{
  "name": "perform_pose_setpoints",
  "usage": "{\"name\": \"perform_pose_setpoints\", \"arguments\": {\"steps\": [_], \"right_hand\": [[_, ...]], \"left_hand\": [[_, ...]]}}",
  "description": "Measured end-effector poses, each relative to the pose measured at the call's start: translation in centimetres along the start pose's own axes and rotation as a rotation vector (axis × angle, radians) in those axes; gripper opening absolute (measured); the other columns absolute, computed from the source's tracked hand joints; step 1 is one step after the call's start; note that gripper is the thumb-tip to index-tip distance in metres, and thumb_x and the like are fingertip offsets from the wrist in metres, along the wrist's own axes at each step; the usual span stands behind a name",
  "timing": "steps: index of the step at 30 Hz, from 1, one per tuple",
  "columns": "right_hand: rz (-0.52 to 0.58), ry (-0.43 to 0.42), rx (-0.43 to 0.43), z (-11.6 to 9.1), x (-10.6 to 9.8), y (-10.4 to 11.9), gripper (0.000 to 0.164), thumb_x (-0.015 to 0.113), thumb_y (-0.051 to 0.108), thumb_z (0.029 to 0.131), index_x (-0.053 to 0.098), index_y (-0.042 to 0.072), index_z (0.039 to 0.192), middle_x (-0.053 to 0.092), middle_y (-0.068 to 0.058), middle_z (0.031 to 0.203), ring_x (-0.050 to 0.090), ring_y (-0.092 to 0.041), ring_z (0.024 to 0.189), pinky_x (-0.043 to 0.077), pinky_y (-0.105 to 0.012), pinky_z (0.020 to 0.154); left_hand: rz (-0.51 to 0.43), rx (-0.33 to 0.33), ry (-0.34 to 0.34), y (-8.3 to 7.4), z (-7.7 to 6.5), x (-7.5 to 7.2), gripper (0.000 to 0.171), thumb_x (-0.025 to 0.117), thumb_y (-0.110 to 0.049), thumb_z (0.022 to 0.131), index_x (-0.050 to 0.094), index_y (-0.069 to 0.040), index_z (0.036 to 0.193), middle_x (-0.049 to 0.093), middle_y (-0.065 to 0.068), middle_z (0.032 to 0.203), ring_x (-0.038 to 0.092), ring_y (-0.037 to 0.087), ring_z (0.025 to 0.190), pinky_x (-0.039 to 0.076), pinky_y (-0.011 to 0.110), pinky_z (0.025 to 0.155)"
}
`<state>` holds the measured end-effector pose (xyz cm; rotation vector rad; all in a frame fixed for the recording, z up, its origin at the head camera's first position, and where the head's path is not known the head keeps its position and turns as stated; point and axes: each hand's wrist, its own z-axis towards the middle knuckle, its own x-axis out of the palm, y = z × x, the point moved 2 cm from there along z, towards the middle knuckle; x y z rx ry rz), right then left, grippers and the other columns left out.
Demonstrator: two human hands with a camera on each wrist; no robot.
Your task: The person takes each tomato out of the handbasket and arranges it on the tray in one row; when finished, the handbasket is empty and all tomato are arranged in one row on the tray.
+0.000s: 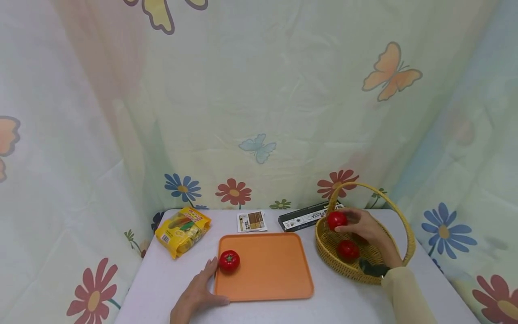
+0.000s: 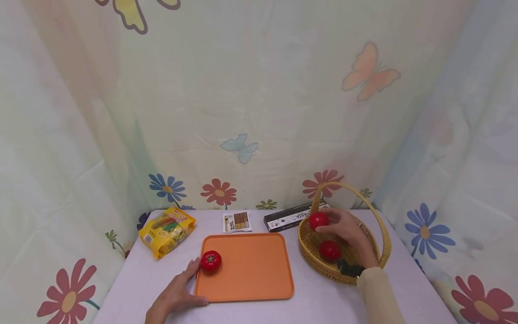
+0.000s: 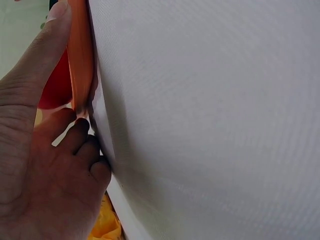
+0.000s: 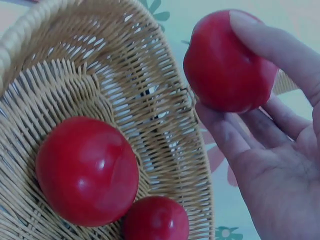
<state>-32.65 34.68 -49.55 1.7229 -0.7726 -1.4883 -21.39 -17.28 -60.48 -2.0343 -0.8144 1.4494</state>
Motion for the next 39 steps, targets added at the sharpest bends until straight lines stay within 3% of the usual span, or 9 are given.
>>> {"name": "perform_pose_setpoints", "arguments": {"steps": [6,13,18,21,31,39], "right_hand": [[0.025,0.046,-0.096,-0.4,0.5,0.8,0.077,0.089,0.026,0.092,0.052,0.0,0.154,0.063,-0.028,0.143,0.063,-0.043,0.126,0.066,-0.047,0.097],[0.116,0.121,-0.117,-0.8,1.6,2.4,0.076,0.089,0.02,0.09,0.054,0.0,0.154,0.063,-0.027,0.142,0.064,-0.034,0.122,0.067,-0.043,0.094],[0.178,0.139,-0.196,-1.0,2.8,3.0,0.072,0.088,0.012,0.089,0.054,-0.005,0.15,0.063,-0.028,0.142,0.065,-0.03,0.121,0.066,-0.034,0.092],[0.196,0.149,-0.242,-0.9,3.7,3.2,0.074,0.089,0.01,0.088,0.052,-0.008,0.15,0.061,-0.03,0.143,0.066,-0.03,0.123,0.066,-0.033,0.093],[0.293,0.202,-0.272,-0.4,7.0,3.8,0.074,0.089,0.003,0.085,0.049,-0.008,0.146,0.059,-0.033,0.143,0.063,-0.03,0.125,0.065,-0.034,0.096],[0.354,0.247,-0.414,0.2,9.6,4.0,0.077,0.086,-0.004,0.084,0.046,-0.014,0.15,0.052,-0.041,0.148,0.063,-0.012,0.126,0.063,-0.03,0.099]], "left_hand": [[-0.006,-0.038,-0.001,-0.1,-0.1,-0.1,0.129,0.104,-0.041,0.063,0.036,-0.021,0.17,0.031,0.019,0.175,0.026,0.055,0.158,0.029,0.08,0.12],[-0.013,-0.022,0.003,0.0,0.1,0.0,0.129,0.104,-0.042,0.063,0.036,-0.021,0.17,0.031,0.019,0.175,0.025,0.055,0.158,0.028,0.08,0.12],[-0.025,-0.032,0.005,0.1,0.3,0.2,0.129,0.104,-0.042,0.063,0.036,-0.022,0.17,0.031,0.019,0.175,0.024,0.054,0.159,0.028,0.081,0.12],[-0.025,-0.039,0.005,0.2,0.4,0.3,0.129,0.105,-0.042,0.062,0.036,-0.023,0.17,0.031,0.019,0.175,0.024,0.054,0.159,0.027,0.081,0.12],[-0.018,-0.077,0.014,0.1,0.2,0.4,0.13,0.105,-0.041,0.062,0.036,-0.021,0.17,0.03,0.02,0.175,0.024,0.055,0.158,0.026,0.081,0.121],[-0.009,-0.056,0.008,-0.1,0.3,0.3,0.13,0.105,-0.04,0.062,0.035,-0.02,0.17,0.03,0.019,0.175,0.024,0.054,0.159,0.026,0.08,0.121]]}}
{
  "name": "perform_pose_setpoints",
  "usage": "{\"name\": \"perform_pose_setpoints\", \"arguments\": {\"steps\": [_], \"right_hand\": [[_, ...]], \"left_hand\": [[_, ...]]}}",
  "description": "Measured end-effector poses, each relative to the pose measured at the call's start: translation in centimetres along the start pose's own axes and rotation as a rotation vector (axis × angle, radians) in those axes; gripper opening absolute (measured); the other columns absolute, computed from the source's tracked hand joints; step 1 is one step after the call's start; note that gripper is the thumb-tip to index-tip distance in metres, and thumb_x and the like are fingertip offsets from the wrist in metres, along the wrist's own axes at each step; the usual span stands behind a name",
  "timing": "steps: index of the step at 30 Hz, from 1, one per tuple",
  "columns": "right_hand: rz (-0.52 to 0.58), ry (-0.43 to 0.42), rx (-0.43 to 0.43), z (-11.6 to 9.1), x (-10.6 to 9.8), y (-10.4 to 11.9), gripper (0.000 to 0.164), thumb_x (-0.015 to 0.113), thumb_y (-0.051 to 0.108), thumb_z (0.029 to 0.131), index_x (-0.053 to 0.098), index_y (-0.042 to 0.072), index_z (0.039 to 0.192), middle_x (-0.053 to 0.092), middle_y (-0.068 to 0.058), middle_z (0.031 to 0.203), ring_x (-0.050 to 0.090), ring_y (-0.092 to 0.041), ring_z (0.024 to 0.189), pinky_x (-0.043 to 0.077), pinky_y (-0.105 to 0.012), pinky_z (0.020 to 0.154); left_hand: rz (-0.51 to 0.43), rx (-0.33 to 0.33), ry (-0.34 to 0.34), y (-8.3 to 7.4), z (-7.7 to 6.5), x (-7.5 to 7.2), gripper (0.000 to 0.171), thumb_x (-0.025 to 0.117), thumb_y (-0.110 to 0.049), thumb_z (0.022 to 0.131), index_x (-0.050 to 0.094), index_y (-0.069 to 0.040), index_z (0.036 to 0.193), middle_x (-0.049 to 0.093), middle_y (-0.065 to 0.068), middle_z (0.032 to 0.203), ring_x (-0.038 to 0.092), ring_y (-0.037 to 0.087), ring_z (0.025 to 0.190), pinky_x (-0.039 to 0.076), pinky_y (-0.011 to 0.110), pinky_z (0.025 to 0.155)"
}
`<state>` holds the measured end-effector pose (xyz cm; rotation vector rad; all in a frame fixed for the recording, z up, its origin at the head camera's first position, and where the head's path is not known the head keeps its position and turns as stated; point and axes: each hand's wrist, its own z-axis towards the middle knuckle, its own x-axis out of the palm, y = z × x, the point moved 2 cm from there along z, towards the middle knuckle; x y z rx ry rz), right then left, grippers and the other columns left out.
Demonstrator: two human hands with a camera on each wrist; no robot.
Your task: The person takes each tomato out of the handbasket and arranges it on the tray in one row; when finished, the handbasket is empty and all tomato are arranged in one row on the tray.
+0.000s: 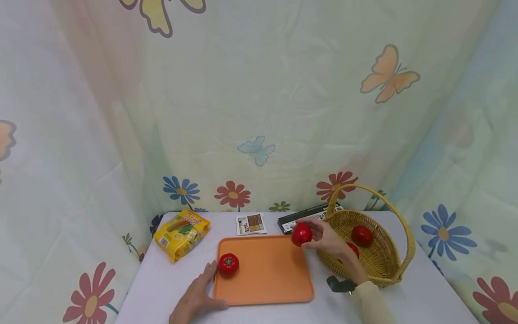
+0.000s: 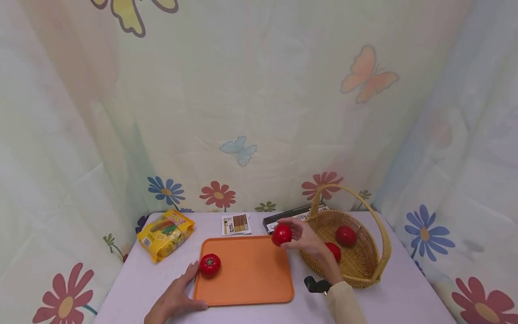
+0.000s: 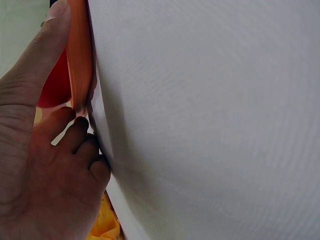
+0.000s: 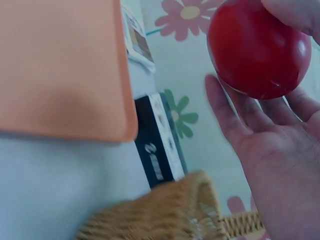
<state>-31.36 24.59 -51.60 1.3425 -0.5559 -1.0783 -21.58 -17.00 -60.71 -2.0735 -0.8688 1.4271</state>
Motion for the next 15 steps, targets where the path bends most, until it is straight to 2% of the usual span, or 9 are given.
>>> {"name": "perform_pose_setpoints", "arguments": {"steps": [5,8,11,15], "right_hand": [[0.037,0.021,0.044,0.3,1.6,-0.7,0.076,0.085,-0.002,0.087,0.047,-0.013,0.152,0.045,-0.045,0.152,0.061,-0.023,0.13,0.063,-0.03,0.099],[0.032,0.013,0.084,0.3,2.4,-1.2,0.076,0.086,0.0,0.087,0.048,-0.012,0.152,0.049,-0.041,0.152,0.058,-0.031,0.133,0.063,-0.031,0.1],[0.019,-0.005,0.104,0.4,3.1,-1.6,0.076,0.087,0.0,0.085,0.049,-0.01,0.15,0.056,-0.033,0.149,0.057,-0.032,0.135,0.063,-0.031,0.101],[0.0,0.01,0.069,0.7,4.0,-1.9,0.073,0.087,-0.001,0.084,0.049,-0.007,0.146,0.059,-0.03,0.146,0.055,-0.038,0.136,0.061,-0.03,0.103]], "left_hand": [[-0.006,-0.004,0.0,0.1,0.1,0.0,0.13,0.105,-0.041,0.062,0.035,-0.021,0.17,0.03,0.019,0.175,0.024,0.055,0.159,0.026,0.081,0.121],[-0.009,-0.026,0.004,0.3,0.1,0.1,0.131,0.104,-0.043,0.062,0.035,-0.023,0.171,0.03,0.019,0.175,0.024,0.056,0.158,0.026,0.082,0.12],[-0.013,-0.036,0.007,0.4,0.1,0.2,0.132,0.104,-0.045,0.061,0.034,-0.024,0.171,0.03,0.018,0.176,0.024,0.056,0.158,0.026,0.083,0.119],[-0.012,-0.025,0.002,0.4,0.1,0.2,0.131,0.104,-0.046,0.062,0.034,-0.023,0.171,0.031,0.019,0.175,0.024,0.057,0.157,0.025,0.083,0.119]]}}
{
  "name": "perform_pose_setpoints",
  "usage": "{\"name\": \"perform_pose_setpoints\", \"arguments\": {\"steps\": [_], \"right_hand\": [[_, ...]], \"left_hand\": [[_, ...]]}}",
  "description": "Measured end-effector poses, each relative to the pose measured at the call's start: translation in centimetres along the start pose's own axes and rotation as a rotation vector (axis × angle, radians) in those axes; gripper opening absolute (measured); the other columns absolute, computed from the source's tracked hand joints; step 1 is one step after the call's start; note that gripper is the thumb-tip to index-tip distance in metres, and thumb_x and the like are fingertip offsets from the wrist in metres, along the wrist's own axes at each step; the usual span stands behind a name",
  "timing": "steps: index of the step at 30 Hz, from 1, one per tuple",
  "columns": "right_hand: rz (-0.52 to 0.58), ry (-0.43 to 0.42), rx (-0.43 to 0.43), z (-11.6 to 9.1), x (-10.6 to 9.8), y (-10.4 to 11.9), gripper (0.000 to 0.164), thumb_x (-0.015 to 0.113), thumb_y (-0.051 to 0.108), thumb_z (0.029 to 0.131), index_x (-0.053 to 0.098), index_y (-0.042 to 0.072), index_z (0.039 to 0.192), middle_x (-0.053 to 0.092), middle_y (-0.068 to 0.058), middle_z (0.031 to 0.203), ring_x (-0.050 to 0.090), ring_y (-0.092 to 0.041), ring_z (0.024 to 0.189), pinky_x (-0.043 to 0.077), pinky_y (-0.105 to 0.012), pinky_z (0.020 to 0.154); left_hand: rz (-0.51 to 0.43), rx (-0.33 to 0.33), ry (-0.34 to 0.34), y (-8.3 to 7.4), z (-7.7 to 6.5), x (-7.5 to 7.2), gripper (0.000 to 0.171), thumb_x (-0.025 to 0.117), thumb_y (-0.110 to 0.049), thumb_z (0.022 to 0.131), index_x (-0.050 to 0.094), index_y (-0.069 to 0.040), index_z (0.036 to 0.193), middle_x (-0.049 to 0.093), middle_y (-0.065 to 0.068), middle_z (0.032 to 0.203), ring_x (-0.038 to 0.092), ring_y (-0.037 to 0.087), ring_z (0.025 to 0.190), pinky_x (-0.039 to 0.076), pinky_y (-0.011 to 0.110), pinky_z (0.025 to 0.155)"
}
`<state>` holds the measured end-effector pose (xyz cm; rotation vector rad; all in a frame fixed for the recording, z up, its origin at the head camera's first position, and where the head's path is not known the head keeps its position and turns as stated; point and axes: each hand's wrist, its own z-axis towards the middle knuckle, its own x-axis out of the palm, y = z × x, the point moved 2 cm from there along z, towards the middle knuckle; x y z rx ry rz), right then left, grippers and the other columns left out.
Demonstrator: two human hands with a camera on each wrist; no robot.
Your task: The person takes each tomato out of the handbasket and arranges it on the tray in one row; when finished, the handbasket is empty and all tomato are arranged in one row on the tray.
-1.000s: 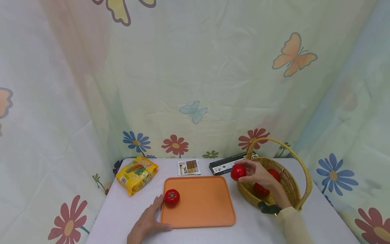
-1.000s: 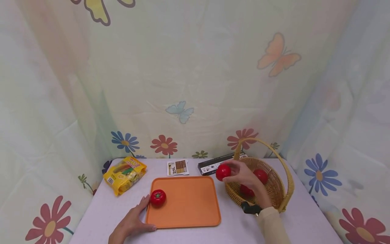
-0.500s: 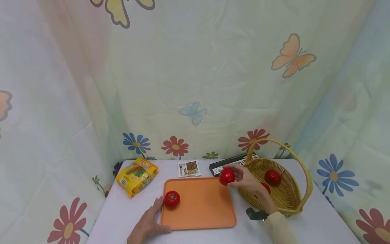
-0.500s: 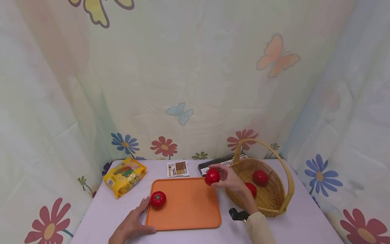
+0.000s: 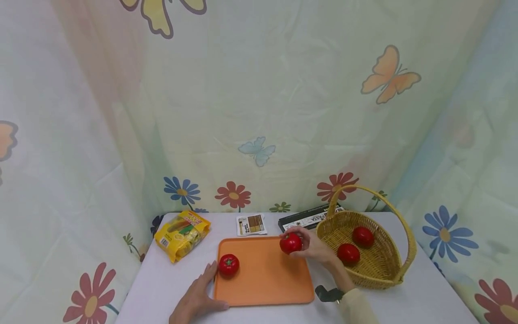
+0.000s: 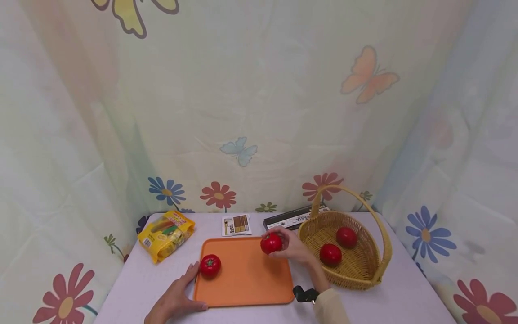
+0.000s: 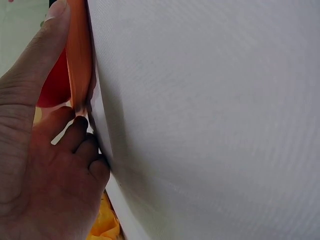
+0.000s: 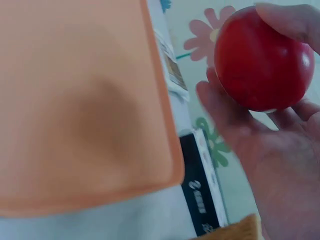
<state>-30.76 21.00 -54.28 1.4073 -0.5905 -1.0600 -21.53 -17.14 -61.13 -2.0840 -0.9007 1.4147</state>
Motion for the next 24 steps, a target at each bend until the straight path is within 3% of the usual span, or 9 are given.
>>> {"name": "perform_pose_setpoints", "arguments": {"steps": [4,11,18,24], "right_hand": [[0.026,0.035,-0.027,0.3,1.2,-0.4,0.072,0.085,-0.005,0.083,0.048,-0.01,0.144,0.058,-0.034,0.147,0.052,-0.048,0.138,0.06,-0.03,0.105],[0.004,-0.042,0.088,0.9,4.0,-0.7,0.07,0.086,-0.01,0.08,0.049,-0.005,0.139,0.062,-0.029,0.143,0.055,-0.041,0.134,0.059,-0.055,0.11],[-0.128,-0.023,0.095,1.5,6.3,-1.8,0.076,0.094,0.003,0.081,0.058,-0.002,0.147,0.067,-0.02,0.142,0.06,-0.041,0.133,0.055,-0.056,0.113],[-0.193,-0.015,0.101,1.8,8.2,-2.6,0.074,0.098,0.014,0.079,0.062,0.004,0.143,0.068,-0.01,0.138,0.061,-0.035,0.13,0.055,-0.059,0.112]], "left_hand": [[0.008,0.001,-0.004,-0.1,0.0,-0.1,0.13,0.104,-0.045,0.062,0.035,-0.023,0.171,0.031,0.02,0.175,0.025,0.057,0.157,0.026,0.083,0.119],[0.01,0.005,0.002,-0.2,-0.1,-0.1,0.13,0.104,-0.044,0.063,0.035,-0.021,0.17,0.031,0.022,0.174,0.025,0.058,0.156,0.026,0.083,0.119],[0.014,-0.006,0.004,-0.1,0.0,0.1,0.13,0.104,-0.044,0.063,0.034,-0.023,0.171,0.03,0.022,0.174,0.026,0.058,0.156,0.027,0.083,0.118],[0.002,-0.019,0.007,-0.2,0.0,0.2,0.132,0.104,-0.044,0.061,0.034,-0.022,0.171,0.03,0.023,0.174,0.025,0.058,0.157,0.027,0.083,0.119]]}}
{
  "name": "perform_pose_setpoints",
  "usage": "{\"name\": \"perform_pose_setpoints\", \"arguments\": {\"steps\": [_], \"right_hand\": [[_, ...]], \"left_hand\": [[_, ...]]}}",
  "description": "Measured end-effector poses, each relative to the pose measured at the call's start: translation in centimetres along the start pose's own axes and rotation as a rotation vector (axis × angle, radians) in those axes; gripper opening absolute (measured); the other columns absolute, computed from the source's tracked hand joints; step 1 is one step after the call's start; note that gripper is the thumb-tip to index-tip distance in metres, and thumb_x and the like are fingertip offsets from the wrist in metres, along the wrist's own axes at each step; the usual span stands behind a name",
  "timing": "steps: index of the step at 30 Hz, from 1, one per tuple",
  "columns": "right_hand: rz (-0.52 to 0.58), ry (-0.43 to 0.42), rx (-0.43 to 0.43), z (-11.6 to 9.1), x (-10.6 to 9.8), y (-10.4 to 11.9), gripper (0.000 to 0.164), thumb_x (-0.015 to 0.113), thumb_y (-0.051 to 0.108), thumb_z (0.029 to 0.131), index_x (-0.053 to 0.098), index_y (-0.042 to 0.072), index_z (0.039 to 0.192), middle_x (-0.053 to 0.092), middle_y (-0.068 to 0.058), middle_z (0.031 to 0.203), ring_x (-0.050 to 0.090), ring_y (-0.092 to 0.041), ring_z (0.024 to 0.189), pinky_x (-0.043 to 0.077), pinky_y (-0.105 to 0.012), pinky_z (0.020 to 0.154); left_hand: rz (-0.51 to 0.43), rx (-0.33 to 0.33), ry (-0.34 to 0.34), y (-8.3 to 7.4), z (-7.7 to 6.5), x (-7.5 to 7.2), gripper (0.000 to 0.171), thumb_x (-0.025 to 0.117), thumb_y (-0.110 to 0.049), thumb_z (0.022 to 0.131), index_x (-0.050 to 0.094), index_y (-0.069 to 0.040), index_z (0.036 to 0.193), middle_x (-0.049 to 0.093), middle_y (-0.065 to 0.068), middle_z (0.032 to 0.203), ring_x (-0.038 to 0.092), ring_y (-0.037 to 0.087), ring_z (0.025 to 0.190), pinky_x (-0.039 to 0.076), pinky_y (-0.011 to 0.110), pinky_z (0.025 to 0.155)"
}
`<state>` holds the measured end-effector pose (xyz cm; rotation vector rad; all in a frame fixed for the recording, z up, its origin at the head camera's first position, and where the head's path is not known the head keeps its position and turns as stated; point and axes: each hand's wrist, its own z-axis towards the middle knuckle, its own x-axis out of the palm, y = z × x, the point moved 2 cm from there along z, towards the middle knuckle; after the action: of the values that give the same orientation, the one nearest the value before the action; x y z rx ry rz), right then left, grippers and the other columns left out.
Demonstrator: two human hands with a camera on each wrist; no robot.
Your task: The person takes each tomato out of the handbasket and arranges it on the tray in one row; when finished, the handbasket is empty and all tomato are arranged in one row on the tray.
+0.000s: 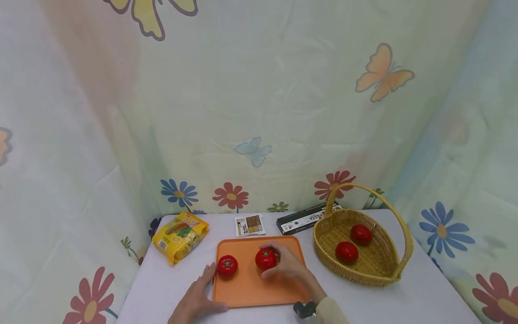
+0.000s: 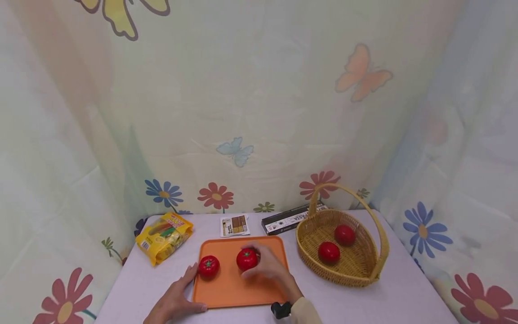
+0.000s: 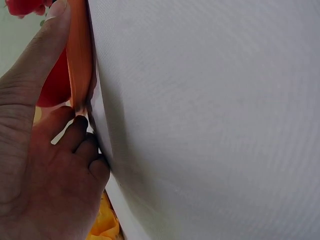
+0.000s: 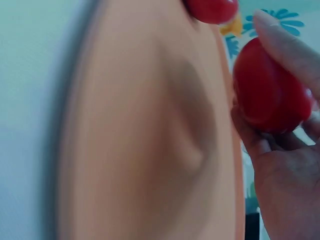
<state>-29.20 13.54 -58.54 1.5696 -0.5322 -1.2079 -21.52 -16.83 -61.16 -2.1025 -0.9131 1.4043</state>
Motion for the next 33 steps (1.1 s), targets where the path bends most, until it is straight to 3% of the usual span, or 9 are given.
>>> {"name": "perform_pose_setpoints", "arguments": {"steps": [5,10,17,33], "right_hand": [[-0.051,0.013,-0.038,0.2,1.6,0.4,0.067,0.094,0.011,0.082,0.061,0.009,0.14,0.066,-0.007,0.135,0.06,-0.032,0.128,0.058,-0.052,0.109],[-0.047,0.002,-0.041,0.5,2.8,0.6,0.069,0.094,0.007,0.08,0.062,0.007,0.141,0.067,-0.006,0.135,0.06,-0.033,0.128,0.058,-0.056,0.11],[-0.009,0.009,-0.02,0.6,4.0,0.2,0.069,0.098,0.017,0.081,0.064,0.008,0.141,0.069,-0.003,0.135,0.061,-0.031,0.128,0.055,-0.057,0.112],[0.007,-0.033,-0.051,1.1,5.2,0.1,0.071,0.1,0.018,0.078,0.065,0.009,0.139,0.07,-0.002,0.134,0.063,-0.029,0.129,0.057,-0.046,0.113]], "left_hand": [[-0.024,-0.012,0.002,0.1,-0.2,0.1,0.134,0.104,-0.045,0.059,0.034,-0.02,0.171,0.03,0.023,0.174,0.024,0.057,0.157,0.027,0.082,0.119],[-0.014,-0.008,-0.008,0.1,-0.2,0.0,0.134,0.104,-0.046,0.06,0.034,-0.019,0.171,0.031,0.022,0.174,0.024,0.057,0.157,0.027,0.082,0.119],[-0.036,-0.012,-0.005,0.4,-0.2,0.3,0.134,0.104,-0.045,0.06,0.034,-0.019,0.171,0.029,0.023,0.174,0.023,0.057,0.157,0.027,0.081,0.119],[-0.004,0.011,-0.012,0.2,-0.2,0.0,0.133,0.105,-0.044,0.058,0.037,-0.021,0.17,0.03,0.022,0.175,0.024,0.059,0.156,0.027,0.082,0.119]]}}
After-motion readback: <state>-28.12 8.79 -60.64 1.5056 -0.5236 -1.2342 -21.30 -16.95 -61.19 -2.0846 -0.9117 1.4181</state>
